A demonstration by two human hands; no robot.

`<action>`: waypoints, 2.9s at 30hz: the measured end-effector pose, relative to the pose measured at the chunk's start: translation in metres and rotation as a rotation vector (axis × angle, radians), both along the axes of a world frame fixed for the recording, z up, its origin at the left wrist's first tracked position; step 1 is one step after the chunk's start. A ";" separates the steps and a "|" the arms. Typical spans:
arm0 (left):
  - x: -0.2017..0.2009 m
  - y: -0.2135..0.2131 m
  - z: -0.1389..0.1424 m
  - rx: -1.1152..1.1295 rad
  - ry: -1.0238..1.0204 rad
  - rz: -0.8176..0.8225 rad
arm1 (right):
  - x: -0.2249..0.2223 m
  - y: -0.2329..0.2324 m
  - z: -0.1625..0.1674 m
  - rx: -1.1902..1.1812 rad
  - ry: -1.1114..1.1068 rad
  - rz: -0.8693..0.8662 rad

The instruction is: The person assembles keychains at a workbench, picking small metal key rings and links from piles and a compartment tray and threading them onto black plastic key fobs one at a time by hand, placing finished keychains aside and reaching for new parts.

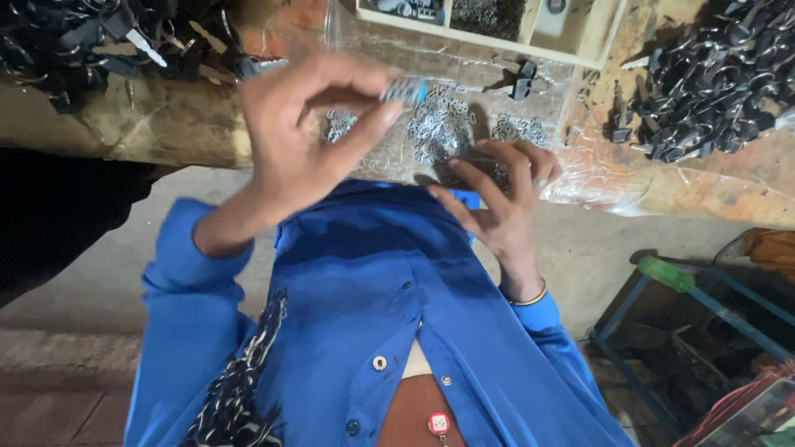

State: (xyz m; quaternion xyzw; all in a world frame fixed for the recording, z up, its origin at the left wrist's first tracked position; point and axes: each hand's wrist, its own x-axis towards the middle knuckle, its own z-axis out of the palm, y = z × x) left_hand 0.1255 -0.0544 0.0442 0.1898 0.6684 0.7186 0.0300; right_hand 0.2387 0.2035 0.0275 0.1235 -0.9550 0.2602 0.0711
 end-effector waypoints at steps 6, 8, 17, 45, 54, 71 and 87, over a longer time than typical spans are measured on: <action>0.068 -0.005 -0.011 -0.037 -0.246 0.083 | 0.019 -0.009 -0.009 -0.013 0.017 -0.066; 0.087 -0.003 -0.020 -0.081 -0.270 0.114 | 0.023 -0.008 -0.010 -0.078 -0.018 -0.123; 0.117 0.013 -0.063 -0.089 -0.275 0.070 | 0.028 -0.011 -0.015 -0.031 0.062 -0.105; 0.120 0.008 -0.082 -0.176 -0.074 0.029 | 0.011 -0.038 0.002 -0.113 -0.087 -0.021; 0.123 0.012 -0.088 -0.061 -0.345 0.084 | 0.021 -0.036 -0.020 -0.151 0.086 -0.063; 0.112 0.008 -0.075 -0.371 0.204 -0.069 | 0.018 -0.041 -0.001 -0.354 -0.138 -0.105; 0.119 0.028 -0.079 -0.044 -0.346 0.009 | 0.026 0.014 -0.017 0.038 -0.092 -0.273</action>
